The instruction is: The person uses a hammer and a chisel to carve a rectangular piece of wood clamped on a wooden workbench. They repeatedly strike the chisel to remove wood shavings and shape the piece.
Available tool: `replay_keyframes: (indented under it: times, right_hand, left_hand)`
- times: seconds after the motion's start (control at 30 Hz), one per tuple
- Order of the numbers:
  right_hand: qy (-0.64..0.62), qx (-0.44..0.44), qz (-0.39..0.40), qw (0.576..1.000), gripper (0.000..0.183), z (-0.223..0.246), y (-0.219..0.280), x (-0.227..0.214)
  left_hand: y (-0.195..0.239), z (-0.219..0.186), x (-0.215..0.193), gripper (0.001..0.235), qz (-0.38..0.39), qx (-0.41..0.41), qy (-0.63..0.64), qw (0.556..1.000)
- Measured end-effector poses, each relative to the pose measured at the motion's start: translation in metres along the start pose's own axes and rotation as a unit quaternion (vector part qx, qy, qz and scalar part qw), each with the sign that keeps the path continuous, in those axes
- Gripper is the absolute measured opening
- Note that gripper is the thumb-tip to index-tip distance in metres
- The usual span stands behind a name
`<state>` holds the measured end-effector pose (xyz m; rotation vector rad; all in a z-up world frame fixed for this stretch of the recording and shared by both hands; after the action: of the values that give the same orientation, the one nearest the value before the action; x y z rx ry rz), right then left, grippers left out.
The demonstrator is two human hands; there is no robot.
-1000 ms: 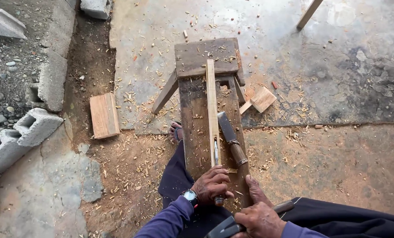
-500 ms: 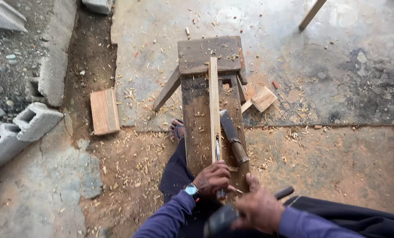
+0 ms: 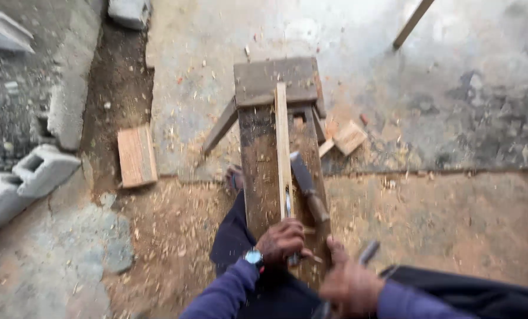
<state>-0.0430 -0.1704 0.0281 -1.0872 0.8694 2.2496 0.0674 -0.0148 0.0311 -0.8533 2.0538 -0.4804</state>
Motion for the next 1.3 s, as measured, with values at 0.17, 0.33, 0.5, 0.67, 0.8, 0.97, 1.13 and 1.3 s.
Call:
replay_keyframes:
  times: [0.17, 0.33, 0.5, 0.67, 0.8, 0.97, 1.13, 1.3]
  right_hand:
    - [-0.016, 0.313, 0.138, 0.94, 0.055, -0.036, 0.005, 0.005]
    - [-0.002, 0.16, 0.002, 0.987, 0.061, -0.036, -0.001, -0.01]
    - [-0.114, 0.266, 0.01, 0.957, 0.048, -0.032, 0.035, -0.06]
    - [-0.422, 0.278, -0.291, 0.812, 0.037, -0.053, 0.052, -0.125]
    - [-0.727, 0.215, -0.394, 0.52, 0.058, -0.016, 0.039, -0.232]
    - [-0.822, 0.056, -0.389, 0.411, 0.067, -0.018, 0.01, -0.288]
    - [-0.832, 0.024, -0.392, 0.392, 0.065, -0.029, -0.012, -0.289]
    - [-0.824, 0.099, -0.391, 0.398, 0.061, -0.04, -0.045, -0.293]
  left_hand:
    - [0.015, 0.001, 0.009, 0.035, -0.009, -0.012, -0.011, 1.0]
    - [0.021, 0.01, 0.013, 0.015, -0.001, -0.005, -0.01, 1.0]
    - [-0.024, 0.013, -0.004, 0.027, -0.085, -0.056, 0.022, 0.995]
    - [-0.058, 0.055, -0.01, 0.027, -0.157, -0.11, 0.041, 0.981]
    - [-0.084, 0.13, -0.01, 0.039, -0.183, -0.337, 0.173, 0.907]
    - [-0.109, 0.074, -0.066, 0.035, -0.134, -0.34, 0.148, 0.919]
    - [-0.07, 0.009, -0.089, 0.029, 0.092, -0.368, 0.029, 0.925]
    - [-0.038, 0.071, -0.049, 0.079, 0.281, -0.504, -0.104, 0.81]
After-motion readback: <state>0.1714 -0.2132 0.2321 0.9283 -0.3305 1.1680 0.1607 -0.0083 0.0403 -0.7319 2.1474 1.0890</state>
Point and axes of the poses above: each hand's wrist, its own y-axis away from the middle knuckle, its own x-axis out of the palm, z = x × y, the point moved 6 cm from there along -y, towards the middle knuckle, and after that the axes turned 2 degrees about x, right-handed, at the moved point
